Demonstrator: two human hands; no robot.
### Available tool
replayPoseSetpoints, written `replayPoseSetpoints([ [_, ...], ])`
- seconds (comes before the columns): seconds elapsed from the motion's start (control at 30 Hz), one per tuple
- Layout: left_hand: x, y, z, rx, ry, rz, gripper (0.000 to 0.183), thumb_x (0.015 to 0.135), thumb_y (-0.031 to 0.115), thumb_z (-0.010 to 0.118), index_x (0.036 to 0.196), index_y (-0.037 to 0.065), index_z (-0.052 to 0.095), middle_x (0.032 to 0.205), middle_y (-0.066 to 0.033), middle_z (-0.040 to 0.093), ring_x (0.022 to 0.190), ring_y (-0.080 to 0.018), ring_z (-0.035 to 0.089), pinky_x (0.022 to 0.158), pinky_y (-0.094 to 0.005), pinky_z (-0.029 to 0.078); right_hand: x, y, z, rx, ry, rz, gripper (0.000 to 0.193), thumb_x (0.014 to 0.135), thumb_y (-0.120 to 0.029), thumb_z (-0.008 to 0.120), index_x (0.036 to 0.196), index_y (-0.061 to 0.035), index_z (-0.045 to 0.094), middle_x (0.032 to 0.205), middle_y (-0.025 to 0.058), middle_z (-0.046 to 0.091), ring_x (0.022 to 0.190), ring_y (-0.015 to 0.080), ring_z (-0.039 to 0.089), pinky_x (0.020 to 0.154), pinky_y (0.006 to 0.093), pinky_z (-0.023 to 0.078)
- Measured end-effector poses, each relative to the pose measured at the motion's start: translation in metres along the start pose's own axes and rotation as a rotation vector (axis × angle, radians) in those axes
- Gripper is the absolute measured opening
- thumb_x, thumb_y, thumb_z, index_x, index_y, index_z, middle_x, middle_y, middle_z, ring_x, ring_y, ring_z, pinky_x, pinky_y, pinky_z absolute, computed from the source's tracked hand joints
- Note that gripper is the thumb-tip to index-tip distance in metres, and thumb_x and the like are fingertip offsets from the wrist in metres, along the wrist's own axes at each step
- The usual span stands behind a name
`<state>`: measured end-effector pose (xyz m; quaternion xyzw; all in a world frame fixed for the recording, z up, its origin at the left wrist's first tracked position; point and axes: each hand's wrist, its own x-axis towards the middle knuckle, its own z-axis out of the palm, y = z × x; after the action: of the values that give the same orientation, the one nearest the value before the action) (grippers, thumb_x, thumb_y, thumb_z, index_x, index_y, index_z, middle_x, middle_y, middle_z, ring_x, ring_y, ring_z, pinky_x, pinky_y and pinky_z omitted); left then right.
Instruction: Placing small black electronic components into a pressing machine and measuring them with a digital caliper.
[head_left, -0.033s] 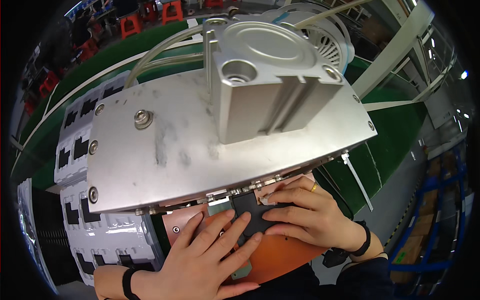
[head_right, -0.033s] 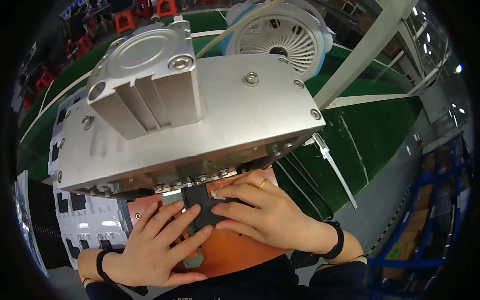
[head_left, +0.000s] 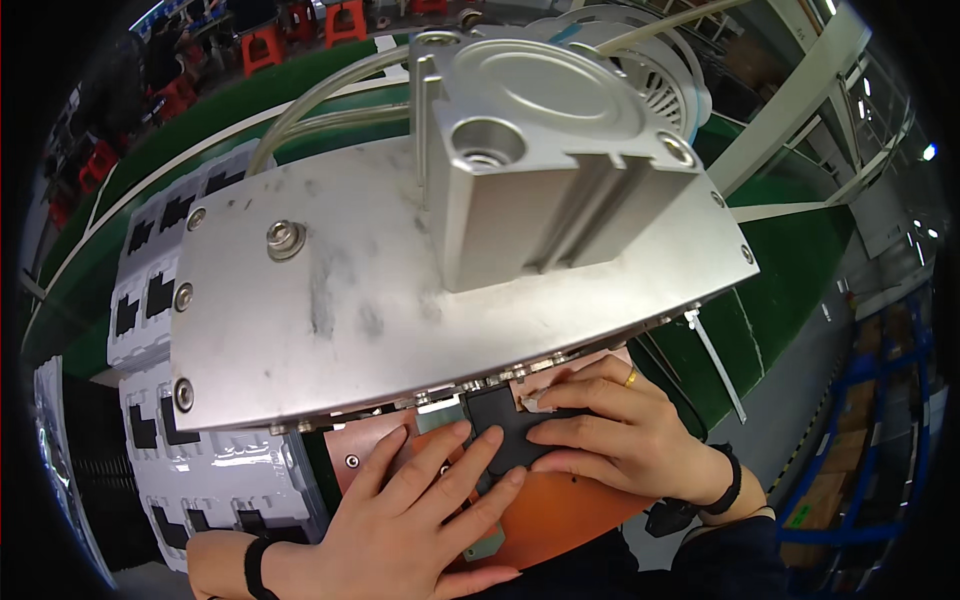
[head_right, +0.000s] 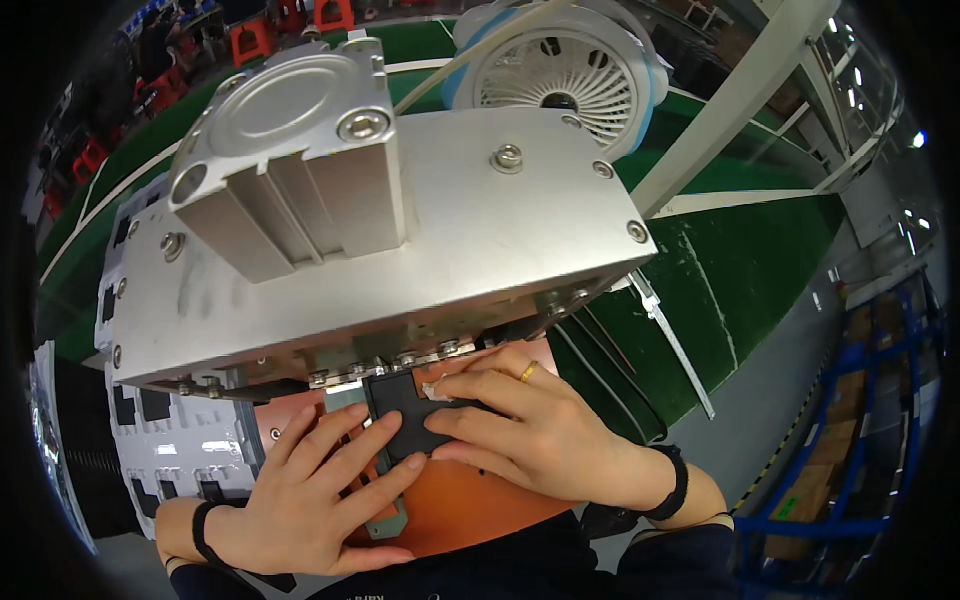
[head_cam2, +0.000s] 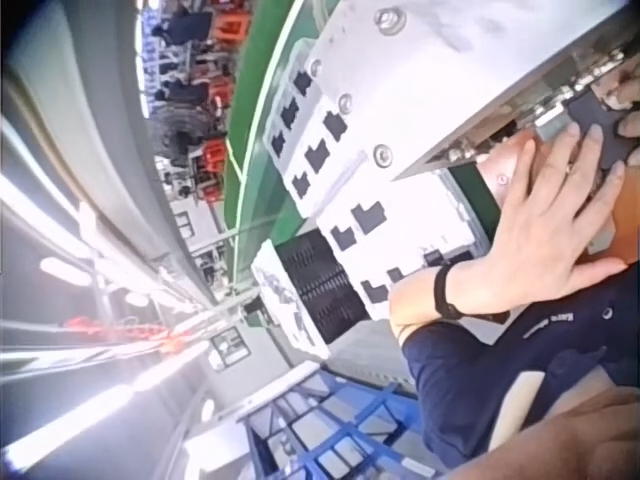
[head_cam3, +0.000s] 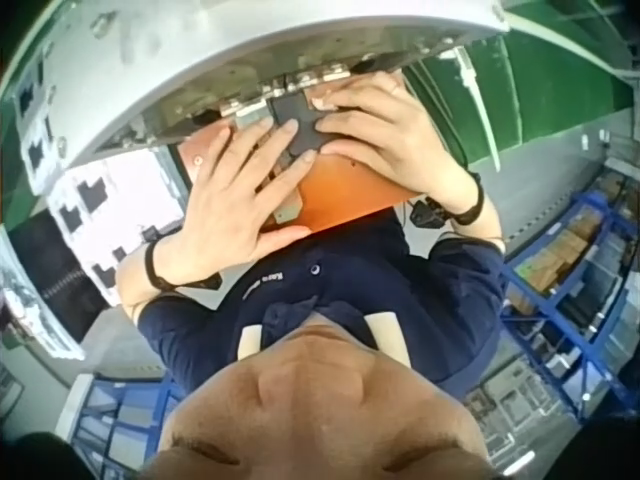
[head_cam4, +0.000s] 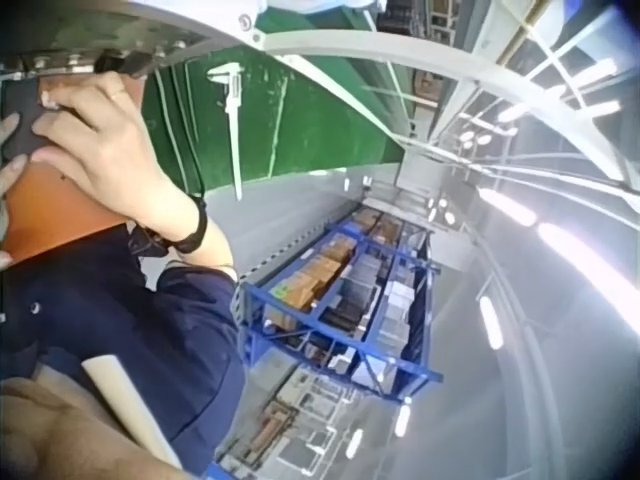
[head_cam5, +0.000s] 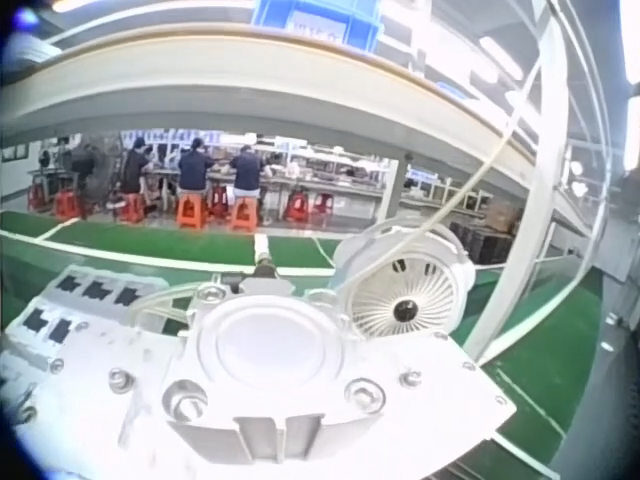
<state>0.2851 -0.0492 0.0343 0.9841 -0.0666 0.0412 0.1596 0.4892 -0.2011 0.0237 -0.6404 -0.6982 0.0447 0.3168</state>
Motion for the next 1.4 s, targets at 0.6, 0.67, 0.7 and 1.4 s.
replayPoseSetpoints([
  [0.6,-0.001,0.001,-0.001,-0.169,-0.033,-0.06,0.068,0.083,0.053,0.059,0.138,0.015,0.049,0.15,-0.0147,0.035,0.137,-0.0359,0.032,0.112,-0.0545,0.018,0.0,-0.004,-0.001,0.047,-0.021,0.05,0.022,0.07,-0.02,0.081,0.081,-0.007,0.066,0.111,0.0071,0.063,0.095,0.0248,0.059,0.08,0.0342,0.049],
  [0.67,-0.001,0.001,-0.001,-0.176,-0.032,-0.063,0.068,0.083,0.053,0.059,0.138,0.015,0.049,0.15,-0.0148,0.035,0.137,-0.0356,0.031,0.112,-0.0541,0.019,-0.003,-0.005,-0.002,0.023,-0.025,0.078,0.022,0.069,-0.02,0.081,0.08,-0.0082,0.066,0.109,0.0062,0.063,0.094,0.0237,0.06,0.08,0.0348,0.048],
  [0.7,-0.001,0.001,-0.001,-0.176,-0.034,-0.062,0.068,0.083,0.053,0.059,0.138,0.015,0.049,0.15,-0.0147,0.035,0.137,-0.0354,0.031,0.112,-0.0538,0.019,-0.003,-0.005,-0.002,0.023,-0.027,0.078,0.022,0.069,-0.02,0.081,0.08,-0.0082,0.066,0.109,0.0062,0.063,0.094,0.0237,0.06,0.08,0.0348,0.048],
  [1.4,0.0,0.0,-0.005,-0.155,-0.078,-0.052,0.071,0.082,0.054,0.06,0.14,0.015,0.048,0.151,-0.0142,0.034,0.139,-0.0349,0.03,0.112,-0.0536,0.019,0.0,-0.005,-0.003,0.031,-0.032,0.057,0.023,0.069,-0.018,0.082,0.08,-0.0078,0.064,0.104,0.0106,0.064,0.09,0.0247,0.062,0.078,0.0348,0.049],
])
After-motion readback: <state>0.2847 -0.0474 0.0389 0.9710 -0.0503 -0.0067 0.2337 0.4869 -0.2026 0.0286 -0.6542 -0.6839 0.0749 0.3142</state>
